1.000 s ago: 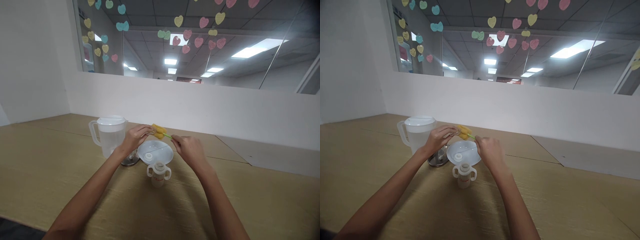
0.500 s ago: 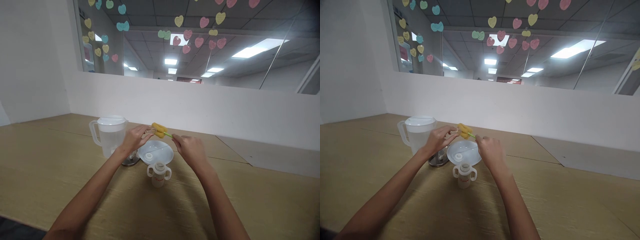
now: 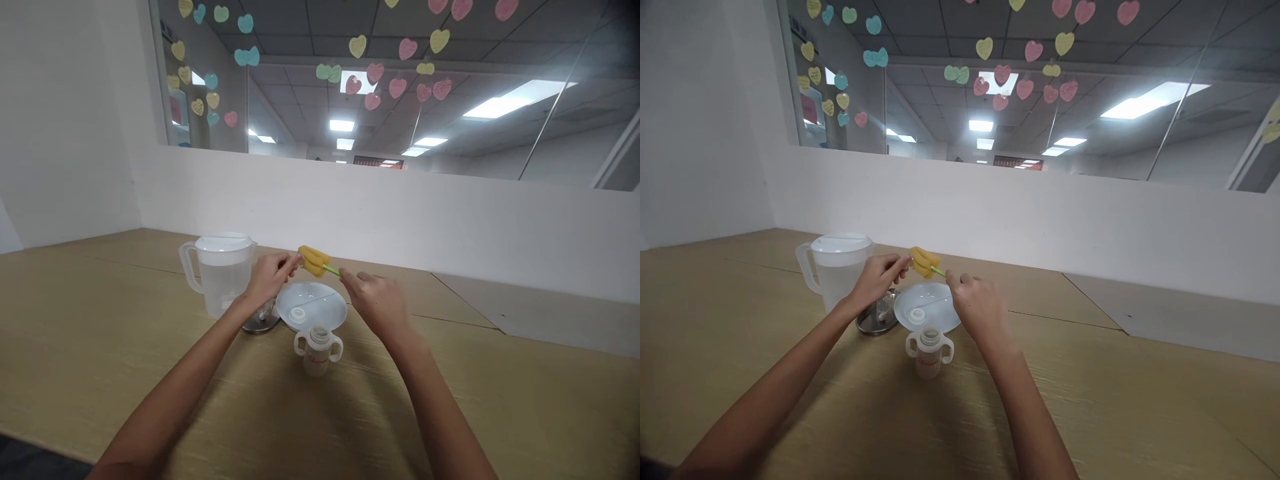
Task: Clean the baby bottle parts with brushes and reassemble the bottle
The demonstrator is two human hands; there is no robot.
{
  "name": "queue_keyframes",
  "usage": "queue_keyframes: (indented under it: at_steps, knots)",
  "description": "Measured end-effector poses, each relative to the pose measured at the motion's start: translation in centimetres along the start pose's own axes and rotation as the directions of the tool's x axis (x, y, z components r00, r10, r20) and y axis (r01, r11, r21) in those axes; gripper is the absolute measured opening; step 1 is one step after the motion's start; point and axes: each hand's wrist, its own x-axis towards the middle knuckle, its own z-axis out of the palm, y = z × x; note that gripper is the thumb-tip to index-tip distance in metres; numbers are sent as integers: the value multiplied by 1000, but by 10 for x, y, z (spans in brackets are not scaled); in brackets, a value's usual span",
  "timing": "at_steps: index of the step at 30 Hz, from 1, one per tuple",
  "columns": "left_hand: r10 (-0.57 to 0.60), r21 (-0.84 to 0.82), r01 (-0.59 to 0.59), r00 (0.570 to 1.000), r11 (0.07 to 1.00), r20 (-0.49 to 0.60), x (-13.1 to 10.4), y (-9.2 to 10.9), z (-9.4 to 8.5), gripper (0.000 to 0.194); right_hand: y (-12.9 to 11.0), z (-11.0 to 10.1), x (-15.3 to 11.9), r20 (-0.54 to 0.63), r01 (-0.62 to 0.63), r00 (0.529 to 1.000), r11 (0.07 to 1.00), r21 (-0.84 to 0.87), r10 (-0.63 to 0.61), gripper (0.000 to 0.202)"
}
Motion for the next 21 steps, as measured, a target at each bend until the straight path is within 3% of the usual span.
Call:
queue_keyframes:
  at_steps: [4,8,11,13,17,21]
  knots:
    - [-193,-294,211,977,932,88,-1,6,7,48,2,1,0,-28,-6,1000,1000,9,7,29]
    - [-321,-529,361,932,768,169,-1,14,11,46,5,2,-1,-76,-47,996,997,64,51,29]
    - [-373,-636,442,894,633,250,1,15,11,42,6,2,-1,-112,-47,992,995,92,58,29]
    - [-374,-640,466,883,611,286,2,14,11,42,5,1,-1,-116,-45,992,994,104,57,30]
    - [-337,-526,400,916,751,216,2,12,8,47,7,-3,0,-52,-85,994,989,122,92,32]
    - [-138,-169,151,987,974,81,0,11,-2,50,9,-7,1,26,-116,993,985,130,113,31]
